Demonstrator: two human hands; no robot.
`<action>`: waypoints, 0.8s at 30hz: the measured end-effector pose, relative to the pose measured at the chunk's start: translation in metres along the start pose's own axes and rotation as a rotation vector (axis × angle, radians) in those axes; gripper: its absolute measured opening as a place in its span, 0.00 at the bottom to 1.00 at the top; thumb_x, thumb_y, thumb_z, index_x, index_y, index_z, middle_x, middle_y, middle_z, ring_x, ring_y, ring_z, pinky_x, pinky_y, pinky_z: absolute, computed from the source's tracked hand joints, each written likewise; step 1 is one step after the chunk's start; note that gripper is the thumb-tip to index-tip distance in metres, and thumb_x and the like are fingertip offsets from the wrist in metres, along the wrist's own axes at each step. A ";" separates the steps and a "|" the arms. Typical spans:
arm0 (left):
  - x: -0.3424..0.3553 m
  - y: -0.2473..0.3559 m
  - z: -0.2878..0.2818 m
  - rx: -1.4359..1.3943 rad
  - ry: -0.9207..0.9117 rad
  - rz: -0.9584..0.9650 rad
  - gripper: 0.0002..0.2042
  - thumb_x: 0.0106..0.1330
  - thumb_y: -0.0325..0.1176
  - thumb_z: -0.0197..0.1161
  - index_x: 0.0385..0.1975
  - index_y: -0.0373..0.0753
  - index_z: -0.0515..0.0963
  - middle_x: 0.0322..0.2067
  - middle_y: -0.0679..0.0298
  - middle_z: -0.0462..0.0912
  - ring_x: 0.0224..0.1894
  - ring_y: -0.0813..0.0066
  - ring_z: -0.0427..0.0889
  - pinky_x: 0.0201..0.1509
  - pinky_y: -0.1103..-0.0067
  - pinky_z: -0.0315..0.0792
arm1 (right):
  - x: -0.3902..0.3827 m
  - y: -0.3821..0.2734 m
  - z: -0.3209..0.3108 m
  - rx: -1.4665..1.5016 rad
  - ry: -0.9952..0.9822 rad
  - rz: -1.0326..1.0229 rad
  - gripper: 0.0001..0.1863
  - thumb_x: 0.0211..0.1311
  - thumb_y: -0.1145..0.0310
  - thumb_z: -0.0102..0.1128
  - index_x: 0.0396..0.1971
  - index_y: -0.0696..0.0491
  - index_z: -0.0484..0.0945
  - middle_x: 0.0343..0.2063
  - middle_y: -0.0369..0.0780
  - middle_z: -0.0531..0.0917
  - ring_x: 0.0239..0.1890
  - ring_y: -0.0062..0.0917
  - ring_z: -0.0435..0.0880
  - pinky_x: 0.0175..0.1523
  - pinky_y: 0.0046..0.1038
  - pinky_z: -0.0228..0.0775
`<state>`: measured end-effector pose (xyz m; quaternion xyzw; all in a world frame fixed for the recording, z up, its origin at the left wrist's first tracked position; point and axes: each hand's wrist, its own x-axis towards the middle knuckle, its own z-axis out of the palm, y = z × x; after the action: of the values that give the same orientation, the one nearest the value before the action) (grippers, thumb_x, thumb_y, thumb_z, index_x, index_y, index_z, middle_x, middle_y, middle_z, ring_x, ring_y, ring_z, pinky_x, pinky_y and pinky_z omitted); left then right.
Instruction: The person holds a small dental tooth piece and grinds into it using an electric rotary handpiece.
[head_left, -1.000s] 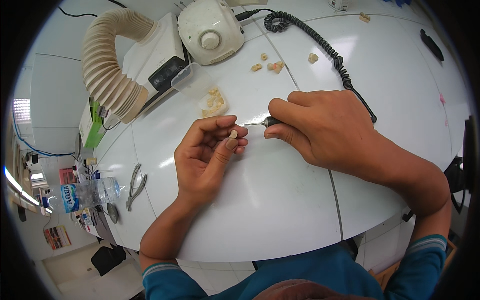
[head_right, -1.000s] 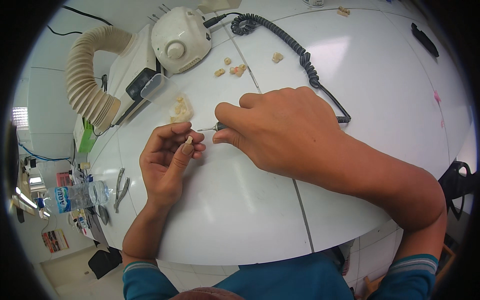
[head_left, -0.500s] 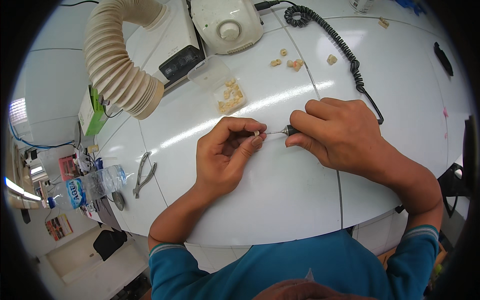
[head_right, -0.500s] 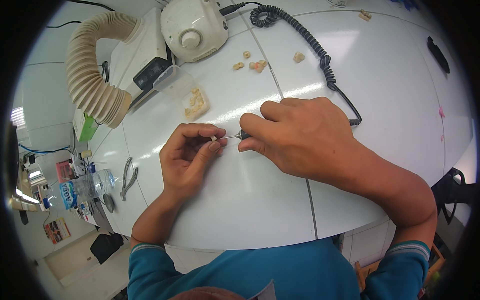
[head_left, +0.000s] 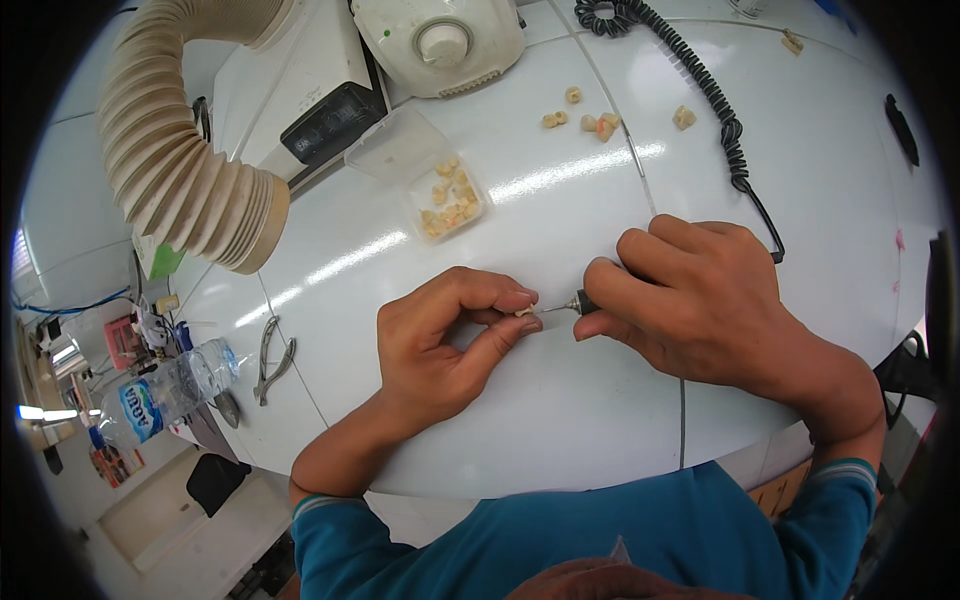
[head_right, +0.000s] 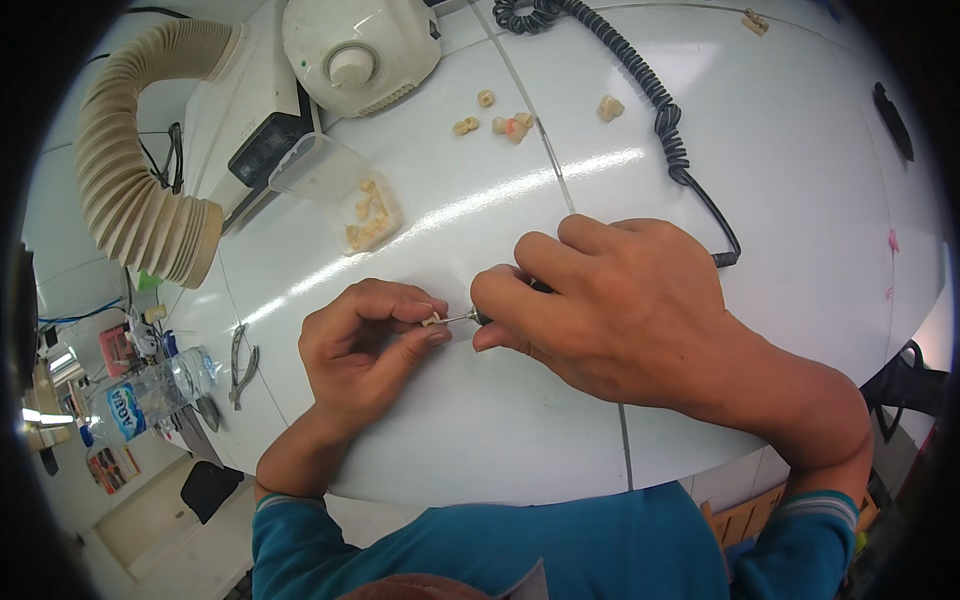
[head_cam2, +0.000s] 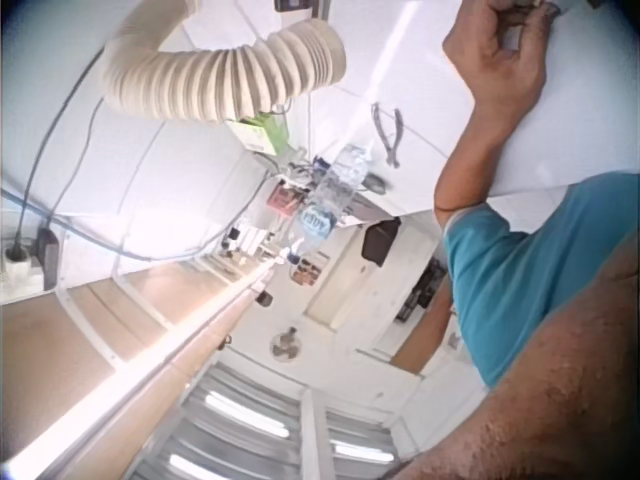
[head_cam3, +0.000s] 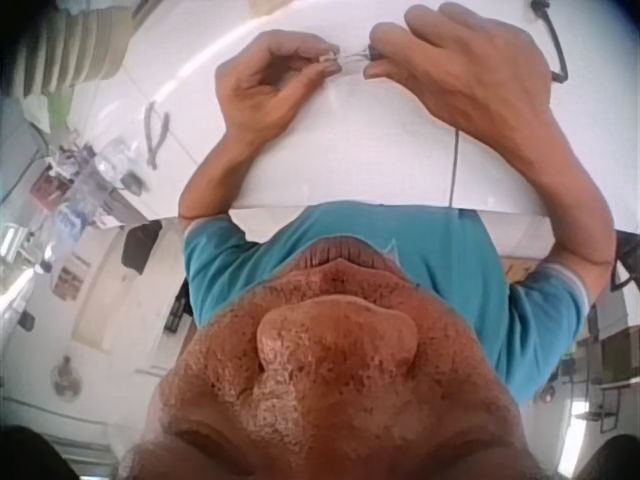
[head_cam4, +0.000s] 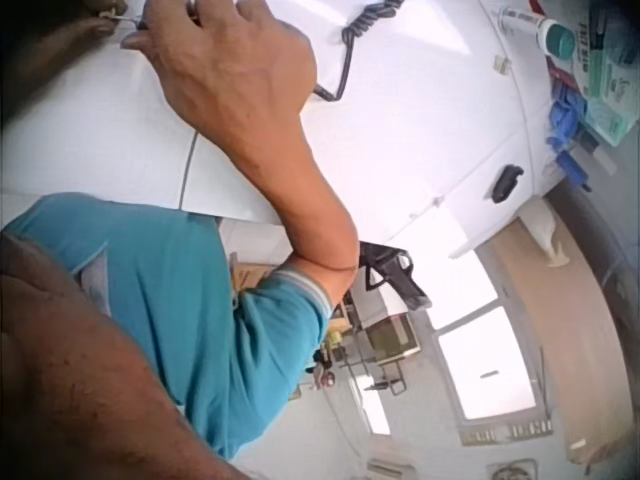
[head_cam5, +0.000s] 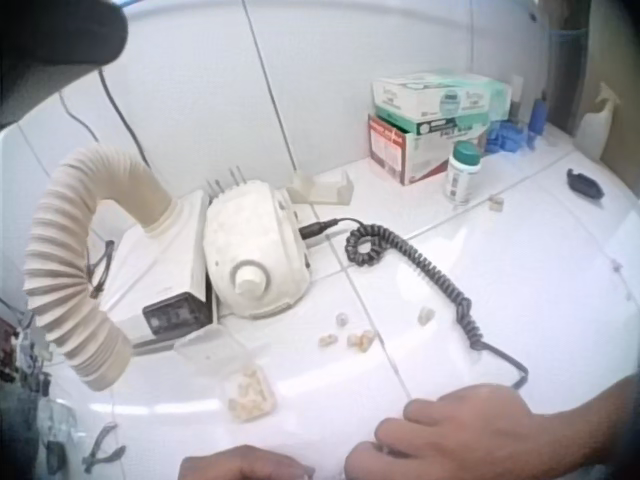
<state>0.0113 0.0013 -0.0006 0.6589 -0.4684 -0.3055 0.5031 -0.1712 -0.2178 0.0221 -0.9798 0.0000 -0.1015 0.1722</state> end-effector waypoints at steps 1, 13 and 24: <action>0.001 -0.001 -0.001 0.057 -0.028 0.042 0.09 0.70 0.14 0.75 0.46 0.26 0.85 0.45 0.51 0.93 0.48 0.68 0.95 0.51 0.76 0.90 | 0.000 0.000 0.000 -0.009 0.004 -0.014 0.17 0.68 0.46 0.75 0.36 0.43 0.81 0.26 0.30 0.76 0.27 0.23 0.82 0.25 0.30 0.72; -0.003 0.001 0.005 -0.009 0.022 -0.042 0.08 0.75 0.15 0.70 0.50 0.27 0.83 0.45 0.52 0.94 0.47 0.71 0.95 0.52 0.78 0.89 | -0.002 0.003 0.006 -0.011 0.031 -0.034 0.22 0.61 0.44 0.79 0.34 0.44 0.79 0.26 0.30 0.73 0.27 0.21 0.76 0.26 0.28 0.67; -0.004 0.003 0.007 0.024 0.023 -0.061 0.06 0.78 0.15 0.67 0.50 0.28 0.82 0.44 0.53 0.95 0.44 0.74 0.94 0.49 0.79 0.89 | -0.002 0.001 0.007 -0.015 0.026 -0.022 0.21 0.63 0.44 0.78 0.34 0.45 0.79 0.26 0.30 0.74 0.27 0.21 0.76 0.27 0.28 0.68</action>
<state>0.0029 0.0025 -0.0002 0.6824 -0.4456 -0.3076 0.4911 -0.1721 -0.2165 0.0147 -0.9796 -0.0079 -0.1163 0.1638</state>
